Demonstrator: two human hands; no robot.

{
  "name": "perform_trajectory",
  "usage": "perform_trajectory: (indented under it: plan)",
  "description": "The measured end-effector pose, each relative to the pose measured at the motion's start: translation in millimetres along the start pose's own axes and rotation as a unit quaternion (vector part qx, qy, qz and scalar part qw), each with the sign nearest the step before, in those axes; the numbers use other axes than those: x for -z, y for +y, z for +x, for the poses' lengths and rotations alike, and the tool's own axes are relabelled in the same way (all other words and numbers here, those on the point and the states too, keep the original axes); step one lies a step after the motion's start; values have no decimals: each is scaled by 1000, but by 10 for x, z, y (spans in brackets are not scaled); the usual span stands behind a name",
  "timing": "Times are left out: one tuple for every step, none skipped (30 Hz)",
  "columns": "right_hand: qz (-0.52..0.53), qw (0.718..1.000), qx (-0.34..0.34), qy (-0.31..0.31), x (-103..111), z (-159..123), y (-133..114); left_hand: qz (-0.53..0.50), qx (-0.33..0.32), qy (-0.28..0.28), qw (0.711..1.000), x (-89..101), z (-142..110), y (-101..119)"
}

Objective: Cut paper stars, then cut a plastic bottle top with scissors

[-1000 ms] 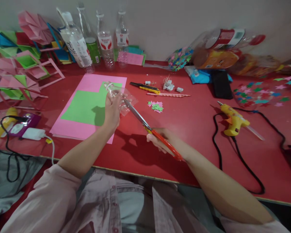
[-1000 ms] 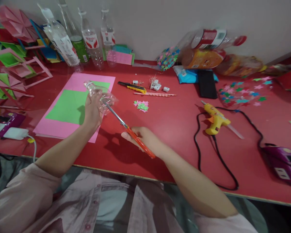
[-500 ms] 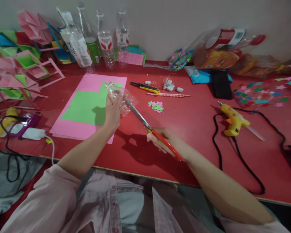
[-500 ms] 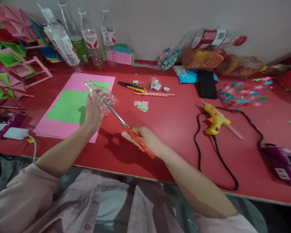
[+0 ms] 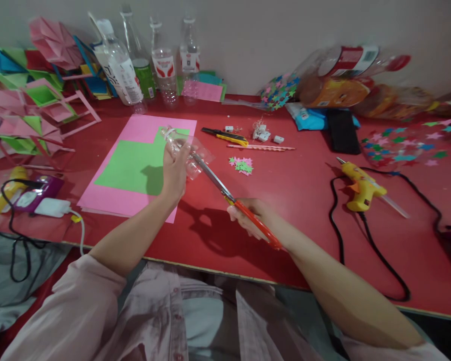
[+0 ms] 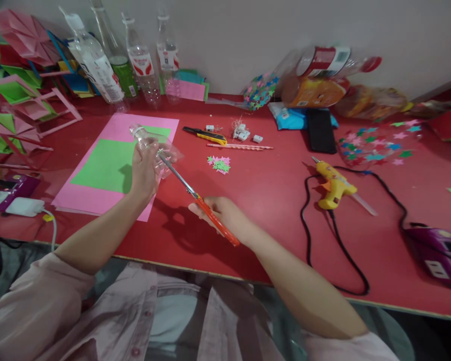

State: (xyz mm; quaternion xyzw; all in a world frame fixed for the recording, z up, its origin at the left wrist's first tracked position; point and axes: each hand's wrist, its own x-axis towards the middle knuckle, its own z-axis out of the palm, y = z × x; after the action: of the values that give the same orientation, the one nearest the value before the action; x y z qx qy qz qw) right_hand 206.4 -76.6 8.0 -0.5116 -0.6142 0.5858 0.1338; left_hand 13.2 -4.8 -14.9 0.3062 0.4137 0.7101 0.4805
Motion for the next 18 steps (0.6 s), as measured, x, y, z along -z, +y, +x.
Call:
perform_trajectory:
  plan:
    - [-4,1000,2,1,0,-3,-8,3,-2,1,1000,2,2,0]
    - [-7,1000,3,2,-1,-7,-16,7,-5,2,1000,3,4,-1]
    - [-8,1000,4,7,-3,-12,-23,10,-6,3,1000,5,6,0]
    - [-9,1000,4,10,-5,-16,-30,13,-8,3,1000,7,8,1]
    - [-10,1000,4,15,-7,-19,-34,14,-9,1,1000,8,9,3]
    - [-11,1000,4,21,-8,-20,-36,13,-10,-3,1000,9,11,6]
    - [-14,1000,3,23,-7,-19,-37,11,-11,-5,1000,8,13,10]
    - [-15,1000,2,23,-5,-16,-35,6,-12,-7,1000,8,14,16]
    - [-16,1000,2,22,-2,-10,-30,1,-13,-7,1000,6,15,23]
    - [-16,1000,1,18,2,-3,-24,-2,-12,-7,1000,5,16,30]
    - [-15,1000,2,13,5,4,-16,-2,-13,-5,1000,4,16,37]
    - [-17,1000,4,6,9,12,-7,2,-15,-4,1000,3,17,42]
    - [-20,1000,9,0,11,17,3,10,-17,-5,1000,4,17,46]
    - [-24,1000,15,-3,11,20,12,19,-19,-7,1000,5,17,46]
    - [-32,999,22,-6,11,20,21,27,-21,-10,999,6,16,44]
    - [-39,999,27,-9,9,19,28,32,-24,-16,999,8,15,40]
    - [-46,998,31,-12,8,15,33,34,-25,-21,999,9,13,35]
    - [-50,998,33,-13,6,11,36,33,-26,-26,999,10,11,29]
